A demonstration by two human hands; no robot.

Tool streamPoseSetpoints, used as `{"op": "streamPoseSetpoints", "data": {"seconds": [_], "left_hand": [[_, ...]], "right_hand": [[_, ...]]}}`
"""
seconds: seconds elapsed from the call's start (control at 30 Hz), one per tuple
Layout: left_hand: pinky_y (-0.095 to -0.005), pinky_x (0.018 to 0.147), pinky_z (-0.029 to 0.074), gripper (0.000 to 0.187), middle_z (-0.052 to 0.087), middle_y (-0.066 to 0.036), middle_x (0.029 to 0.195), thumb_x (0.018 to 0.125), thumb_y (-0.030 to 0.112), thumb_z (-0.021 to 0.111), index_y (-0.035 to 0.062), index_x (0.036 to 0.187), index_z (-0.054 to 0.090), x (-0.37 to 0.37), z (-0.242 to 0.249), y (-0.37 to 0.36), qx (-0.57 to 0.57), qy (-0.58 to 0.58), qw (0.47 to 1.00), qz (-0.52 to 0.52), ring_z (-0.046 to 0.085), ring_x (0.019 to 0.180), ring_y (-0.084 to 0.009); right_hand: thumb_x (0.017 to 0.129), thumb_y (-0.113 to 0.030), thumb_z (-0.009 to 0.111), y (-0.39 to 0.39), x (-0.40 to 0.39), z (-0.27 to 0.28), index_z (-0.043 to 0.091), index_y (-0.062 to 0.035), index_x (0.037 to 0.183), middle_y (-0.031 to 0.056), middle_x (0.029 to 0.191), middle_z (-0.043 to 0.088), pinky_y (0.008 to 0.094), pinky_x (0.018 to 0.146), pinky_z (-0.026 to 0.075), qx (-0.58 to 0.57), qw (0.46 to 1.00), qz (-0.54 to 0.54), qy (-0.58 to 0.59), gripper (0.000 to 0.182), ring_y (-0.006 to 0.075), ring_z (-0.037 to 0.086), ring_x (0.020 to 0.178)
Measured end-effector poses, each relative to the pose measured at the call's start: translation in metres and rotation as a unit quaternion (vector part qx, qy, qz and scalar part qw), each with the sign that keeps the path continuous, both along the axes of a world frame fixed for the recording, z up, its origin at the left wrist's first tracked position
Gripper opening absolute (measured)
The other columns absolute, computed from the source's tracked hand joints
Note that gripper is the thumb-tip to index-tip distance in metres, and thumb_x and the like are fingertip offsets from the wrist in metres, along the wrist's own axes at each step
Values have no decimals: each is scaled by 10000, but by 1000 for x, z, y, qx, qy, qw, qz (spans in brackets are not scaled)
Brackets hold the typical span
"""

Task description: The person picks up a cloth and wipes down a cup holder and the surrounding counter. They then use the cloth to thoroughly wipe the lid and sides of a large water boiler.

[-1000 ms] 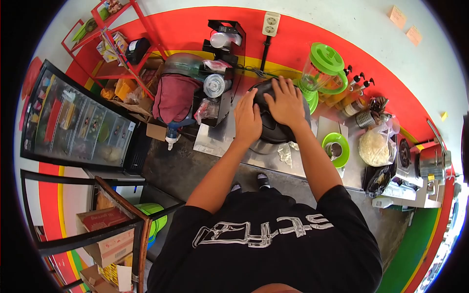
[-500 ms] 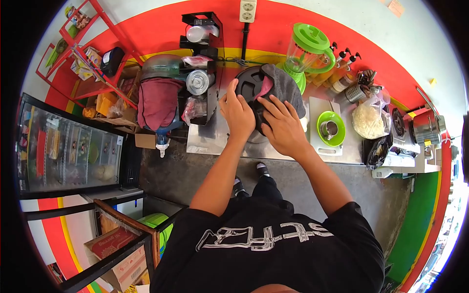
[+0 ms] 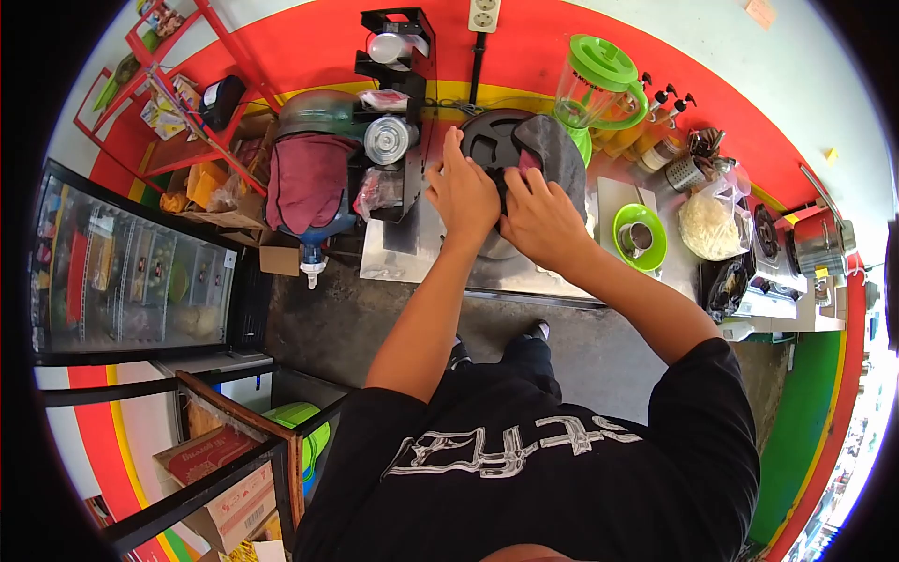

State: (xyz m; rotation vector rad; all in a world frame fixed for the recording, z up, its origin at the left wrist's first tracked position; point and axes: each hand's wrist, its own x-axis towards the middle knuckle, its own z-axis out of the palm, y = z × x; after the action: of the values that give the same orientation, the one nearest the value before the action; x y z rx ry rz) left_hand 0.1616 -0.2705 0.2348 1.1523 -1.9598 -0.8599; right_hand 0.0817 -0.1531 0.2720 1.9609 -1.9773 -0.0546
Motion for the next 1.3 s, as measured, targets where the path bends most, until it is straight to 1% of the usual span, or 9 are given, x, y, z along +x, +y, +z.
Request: {"op": "streamPoseSetpoints", "data": {"seconds": [0.47, 0.5, 0.57, 0.63, 0.77, 0.87, 0.93, 1.03, 1.3], "left_hand": [[-660, 1110, 284, 554, 406, -29, 1664, 1072, 136, 472, 173, 1607, 332, -8, -21, -10, 86, 64, 994, -8, 379, 1428, -388], [-674, 1102, 287, 561, 393, -29, 1669, 1074, 142, 475, 183, 1611, 319, -8, -25, -14, 76, 76, 994, -22, 373, 1434, -387], [-675, 1105, 285, 546, 399, -31, 1659, 1063, 135, 490, 183, 1590, 354, -1, -10, -12, 99, 60, 993, -26, 369, 1436, -389], [-675, 1108, 282, 532, 405, -34, 1649, 1052, 129, 504, 182, 1569, 388, 4, -3, -16, 122, 46, 991, -28, 366, 1438, -391], [-623, 1138, 291, 443, 518, -69, 1542, 1012, 116, 551, 157, 1452, 525, 5, -18, -42, 45, 66, 994, -70, 441, 1399, -373], [-573, 1142, 307, 399, 596, -102, 1455, 1006, 134, 558, 147, 1404, 574, -17, -51, -67, 39, 197, 976, -80, 521, 1354, -354], [-550, 1133, 322, 385, 627, -122, 1417, 1012, 150, 552, 145, 1396, 584, -23, -53, -69, 23, 273, 958, -84, 561, 1328, -348], [-545, 1101, 359, 366, 646, -164, 1380, 1026, 164, 521, 125, 1382, 593, -13, -38, -52, 25, 177, 982, -65, 588, 1311, -359], [-429, 1014, 474, 316, 665, -176, 1255, 1047, 131, 515, 61, 1347, 582, -20, -61, -63, 140, 287, 946, -58, 656, 1161, -306]], "right_hand": [[966, -357, 706, -8, -52, -8, 706, -1, 973, 127, 1059, 598, 454, 910, 526, -29, 941, -1, -338, 357, 316, 593, 1053], [1011, -316, 676, -10, -63, -6, 712, -13, 998, 115, 1080, 642, 464, 898, 521, 20, 888, -8, -460, 305, 310, 608, 1062], [1099, -274, 562, -4, -79, 0, 727, -3, 1105, 114, 1207, 757, 435, 969, 574, -131, 469, -106, -867, 317, 262, 721, 1092], [1100, -259, 552, 10, -99, 23, 709, 32, 1161, 134, 1138, 768, 416, 1006, 584, -140, 235, 90, -958, 336, 257, 750, 1032], [1099, -251, 569, 10, -96, 35, 701, 6, 1191, 127, 1161, 767, 395, 995, 580, -273, 327, 44, -904, 304, 227, 737, 1070], [1073, -316, 642, -8, -41, 26, 661, 68, 1221, 169, 1173, 740, 406, 1005, 522, -274, 755, -152, -576, 411, 282, 705, 1144], [1032, -232, 643, -27, -27, 7, 626, 37, 1374, 249, 1344, 666, 454, 1024, 498, -158, 898, -30, -410, 435, 391, 651, 1204], [1019, -242, 599, -48, -11, -20, 650, -20, 1361, 208, 1427, 632, 485, 1122, 415, -192, 973, 3, -131, 411, 367, 550, 1349], [940, -227, 601, -63, -7, -18, 676, -4, 1103, 181, 1188, 669, 464, 1028, 443, -172, 971, 6, -165, 286, 357, 576, 1160]]}}
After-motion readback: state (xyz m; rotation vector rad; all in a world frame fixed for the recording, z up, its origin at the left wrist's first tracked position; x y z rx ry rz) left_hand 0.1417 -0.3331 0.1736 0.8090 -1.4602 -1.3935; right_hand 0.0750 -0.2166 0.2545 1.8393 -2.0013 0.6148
